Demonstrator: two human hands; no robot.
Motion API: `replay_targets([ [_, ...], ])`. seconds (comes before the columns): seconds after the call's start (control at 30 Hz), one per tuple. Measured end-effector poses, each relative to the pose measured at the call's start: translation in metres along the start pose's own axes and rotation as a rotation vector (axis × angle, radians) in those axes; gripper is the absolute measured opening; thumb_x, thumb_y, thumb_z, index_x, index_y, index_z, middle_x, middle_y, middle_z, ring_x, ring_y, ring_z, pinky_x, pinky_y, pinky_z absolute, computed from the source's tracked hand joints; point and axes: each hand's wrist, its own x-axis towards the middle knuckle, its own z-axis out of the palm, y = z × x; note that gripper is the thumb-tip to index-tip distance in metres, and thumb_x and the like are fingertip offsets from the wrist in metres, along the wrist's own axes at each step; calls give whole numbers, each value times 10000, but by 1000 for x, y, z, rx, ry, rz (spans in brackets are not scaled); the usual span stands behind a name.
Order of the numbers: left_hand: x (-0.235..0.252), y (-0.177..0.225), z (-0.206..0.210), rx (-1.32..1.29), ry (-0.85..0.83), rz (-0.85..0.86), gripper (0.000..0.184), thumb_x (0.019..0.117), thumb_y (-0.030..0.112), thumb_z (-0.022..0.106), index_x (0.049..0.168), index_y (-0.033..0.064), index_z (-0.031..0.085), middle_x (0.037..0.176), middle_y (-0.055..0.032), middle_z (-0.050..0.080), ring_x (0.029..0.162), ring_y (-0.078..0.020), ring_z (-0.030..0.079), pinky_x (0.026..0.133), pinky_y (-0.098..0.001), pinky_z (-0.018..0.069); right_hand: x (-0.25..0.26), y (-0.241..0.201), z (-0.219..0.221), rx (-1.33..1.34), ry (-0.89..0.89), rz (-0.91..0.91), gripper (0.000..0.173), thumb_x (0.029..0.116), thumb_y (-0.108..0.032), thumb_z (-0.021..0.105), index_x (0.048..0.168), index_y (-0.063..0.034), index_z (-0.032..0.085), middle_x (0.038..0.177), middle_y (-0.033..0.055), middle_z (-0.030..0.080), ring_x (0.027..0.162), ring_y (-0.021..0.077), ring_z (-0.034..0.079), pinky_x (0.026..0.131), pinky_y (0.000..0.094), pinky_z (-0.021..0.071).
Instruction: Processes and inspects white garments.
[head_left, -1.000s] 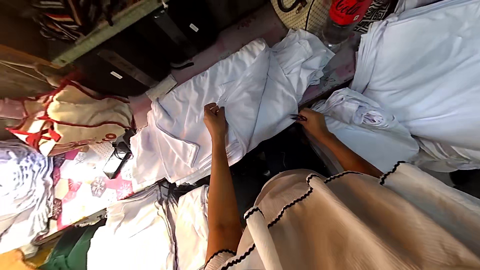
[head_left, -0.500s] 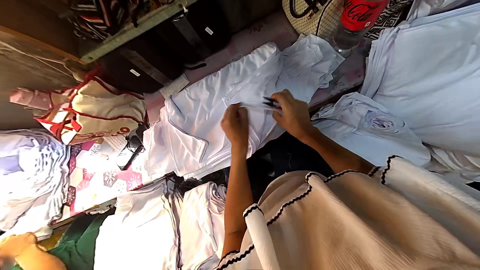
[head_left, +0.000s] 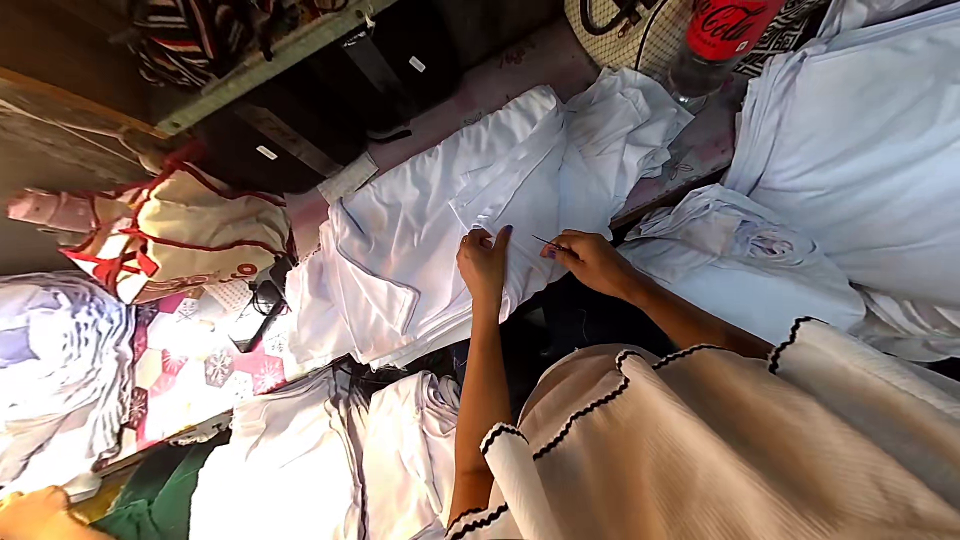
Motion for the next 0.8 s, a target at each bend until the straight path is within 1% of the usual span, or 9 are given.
replay_targets([
  [0.1, 20, -4, -8, -62, 126, 151, 285, 950, 201, 714, 882, -72, 670, 882, -204, 642, 814, -314, 622, 744, -489, 505, -7, 5, -6, 26, -27, 45, 245, 1062, -137, 538, 1065, 7, 736, 914, 125, 656, 796, 220, 629, 747, 405, 537],
  [0.17, 42, -3, -16, -106, 223, 189, 262, 930, 172, 713, 941, -90, 703, 1043, -257, 664, 1018, -360, 613, 879, -478, 488, -15, 12, -9, 53, -51, 80, 239, 1061, -128, 538, 1080, 2, 738, 945, 128, 678, 826, 215, 646, 783, 405, 544],
  [0.27, 79, -24, -1, -81, 82, 85, 423, 939, 224, 702, 1152, -135, 637, 1332, -362, 542, 1281, -502, 489, 1071, -590, 396, -27, 28, -10, 100, -6, 159, 230, 1053, -115, 551, 1051, 19, 738, 924, 134, 677, 813, 206, 630, 774, 390, 528],
  [0.4, 94, -40, 22, -144, -43, -24, 744, 899, 265, 766, 1464, -63, 410, 1387, -340, 527, 1291, -468, 519, 1077, -573, 427, -46, 76, -7, -22, 395, 213, 218, 1039, -76, 552, 1141, 37, 708, 1031, 206, 681, 869, 293, 679, 807, 451, 577],
  [0.5, 80, -25, 15, -92, 59, 29, 778, 927, 246, 721, 1541, -47, 344, 1502, -332, 428, 1402, -447, 423, 1160, -543, 346, -56, 112, 3, -183, 542, 204, 243, 954, -70, 688, 1166, 49, 677, 1008, 238, 646, 790, 338, 653, 701, 475, 569],
  [0.57, 52, 2, 8, 3, 142, 207, 619, 986, 236, 628, 1480, -81, 433, 1516, -313, 430, 1432, -437, 391, 1186, -533, 297, -54, 128, 17, -277, 512, 201, 323, 907, -72, 738, 1203, 39, 670, 1063, 264, 660, 822, 402, 692, 694, 543, 584],
  [0.63, 12, 26, 15, 65, 158, 508, 358, 1033, 186, 559, 1264, -85, 596, 1345, -262, 583, 1310, -384, 530, 1124, -493, 409, -47, 140, 31, -329, 521, 197, 347, 892, -92, 753, 1211, 19, 671, 1065, 260, 657, 793, 405, 694, 635, 556, 570],
  [0.7, -16, 31, 43, 54, 87, 790, 171, 960, 95, 628, 1020, -36, 719, 1105, -209, 706, 1120, -359, 659, 1002, -498, 509, -37, 148, 34, -317, 555, 182, 335, 899, -113, 752, 1195, 20, 672, 1084, 255, 648, 782, 392, 690, 612, 551, 565],
  [0.8, -32, 11, 79, 178, -201, 785, 234, 916, 185, 732, 1082, 21, 754, 1142, -180, 705, 1131, -369, 648, 987, -527, 500, -32, 147, 21, -271, 553, 98, 230, 885, -47, 769, 1089, 42, 709, 1092, 253, 641, 801, 375, 687, 643, 543, 576],
])
